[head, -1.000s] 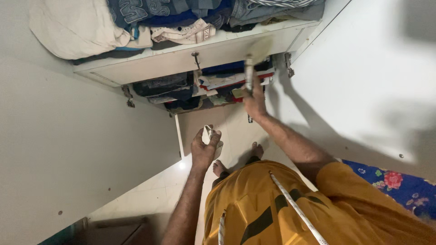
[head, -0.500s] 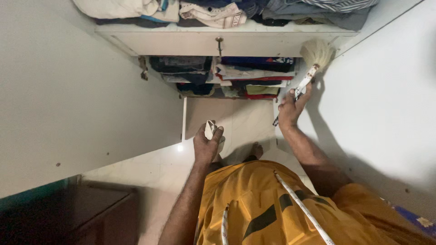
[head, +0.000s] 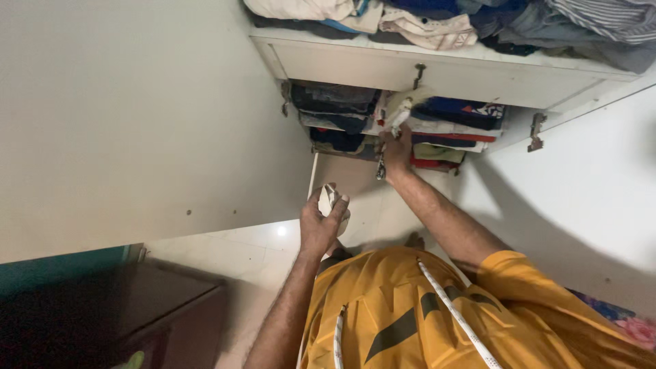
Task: The person cleans a white closet by first wiping a small green object with a cloth, then using a brush to dust the interior shelves and door frame, and finally wiping the surfaces with a cloth. The person also handles a small white card and a measuring tape during the process.
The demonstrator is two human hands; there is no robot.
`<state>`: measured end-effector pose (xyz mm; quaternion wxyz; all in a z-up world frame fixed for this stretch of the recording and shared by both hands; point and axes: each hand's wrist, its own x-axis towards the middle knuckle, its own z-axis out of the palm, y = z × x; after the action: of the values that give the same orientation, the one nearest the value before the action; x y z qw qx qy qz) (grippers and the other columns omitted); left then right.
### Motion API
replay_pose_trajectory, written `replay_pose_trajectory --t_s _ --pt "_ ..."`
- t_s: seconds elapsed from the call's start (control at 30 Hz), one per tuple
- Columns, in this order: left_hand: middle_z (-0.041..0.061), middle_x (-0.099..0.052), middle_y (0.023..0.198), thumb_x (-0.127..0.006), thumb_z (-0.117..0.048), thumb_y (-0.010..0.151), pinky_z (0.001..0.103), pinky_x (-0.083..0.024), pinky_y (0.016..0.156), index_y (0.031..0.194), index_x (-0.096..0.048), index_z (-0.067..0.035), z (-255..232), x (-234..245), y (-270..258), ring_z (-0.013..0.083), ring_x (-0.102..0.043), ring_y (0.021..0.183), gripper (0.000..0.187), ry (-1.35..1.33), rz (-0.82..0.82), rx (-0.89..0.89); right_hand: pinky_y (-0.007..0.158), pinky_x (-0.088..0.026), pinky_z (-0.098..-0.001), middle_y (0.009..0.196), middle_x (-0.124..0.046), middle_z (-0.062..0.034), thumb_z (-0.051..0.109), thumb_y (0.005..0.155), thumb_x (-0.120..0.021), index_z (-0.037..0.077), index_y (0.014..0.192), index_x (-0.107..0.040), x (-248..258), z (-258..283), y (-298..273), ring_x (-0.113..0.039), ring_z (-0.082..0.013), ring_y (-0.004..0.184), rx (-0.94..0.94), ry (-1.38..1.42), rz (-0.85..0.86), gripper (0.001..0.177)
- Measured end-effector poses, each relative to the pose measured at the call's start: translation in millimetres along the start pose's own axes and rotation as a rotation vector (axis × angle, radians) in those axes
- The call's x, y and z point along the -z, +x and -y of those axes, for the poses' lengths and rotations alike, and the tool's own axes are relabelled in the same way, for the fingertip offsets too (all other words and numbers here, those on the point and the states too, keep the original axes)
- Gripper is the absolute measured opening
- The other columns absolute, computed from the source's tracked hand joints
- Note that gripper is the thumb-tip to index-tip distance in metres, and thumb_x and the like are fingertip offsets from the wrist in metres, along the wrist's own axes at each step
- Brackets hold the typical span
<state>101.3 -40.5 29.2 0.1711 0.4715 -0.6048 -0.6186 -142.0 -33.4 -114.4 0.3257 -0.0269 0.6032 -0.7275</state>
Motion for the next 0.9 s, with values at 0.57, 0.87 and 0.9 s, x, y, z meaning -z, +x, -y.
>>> replay_pose_trajectory --t_s 0.57,0.87,0.9 --pt "0.017 -0.070 0.110 -0.071 -0.025 0.090 0.031 -0.064 0.076 0.135 -0.057 -0.002 -11.0 82.0 20.2 0.0211 -0.074 0.084 0.052 -0.077 0.260 0.038 0.074 -0.052 -0.0387 0.103 -0.067 -0.0198 0.024 0.108 -0.052 0.005 0.156 -0.046 -136.5 20.6 -23.0 -0.062 -0.0298 0.083 0.223 -0.753 0.450 0.052" --pt "0.016 -0.071 0.110 -0.071 -0.022 0.089 0.030 -0.061 0.077 0.135 -0.058 0.000 -12.2 82.5 32.9 0.0181 -0.075 0.082 0.053 -0.126 0.219 0.046 0.082 -0.054 -0.0402 0.113 -0.067 -0.0258 0.014 0.108 -0.053 -0.001 0.157 -0.038 -138.1 9.0 -13.2 -0.068 -0.0335 0.095 0.712 -0.776 0.474 0.053" --pt "0.017 -0.072 0.108 -0.071 -0.022 0.089 0.030 -0.061 0.078 0.136 -0.058 -0.001 -14.6 82.5 32.7 0.0181 -0.075 0.082 0.054 -0.121 0.228 0.064 0.083 -0.054 -0.0400 0.114 -0.067 -0.0261 0.013 0.108 -0.053 0.000 0.158 -0.036 -145.2 14.6 -11.9 -0.068 -0.0333 0.096 0.671 -0.792 0.466 0.055"
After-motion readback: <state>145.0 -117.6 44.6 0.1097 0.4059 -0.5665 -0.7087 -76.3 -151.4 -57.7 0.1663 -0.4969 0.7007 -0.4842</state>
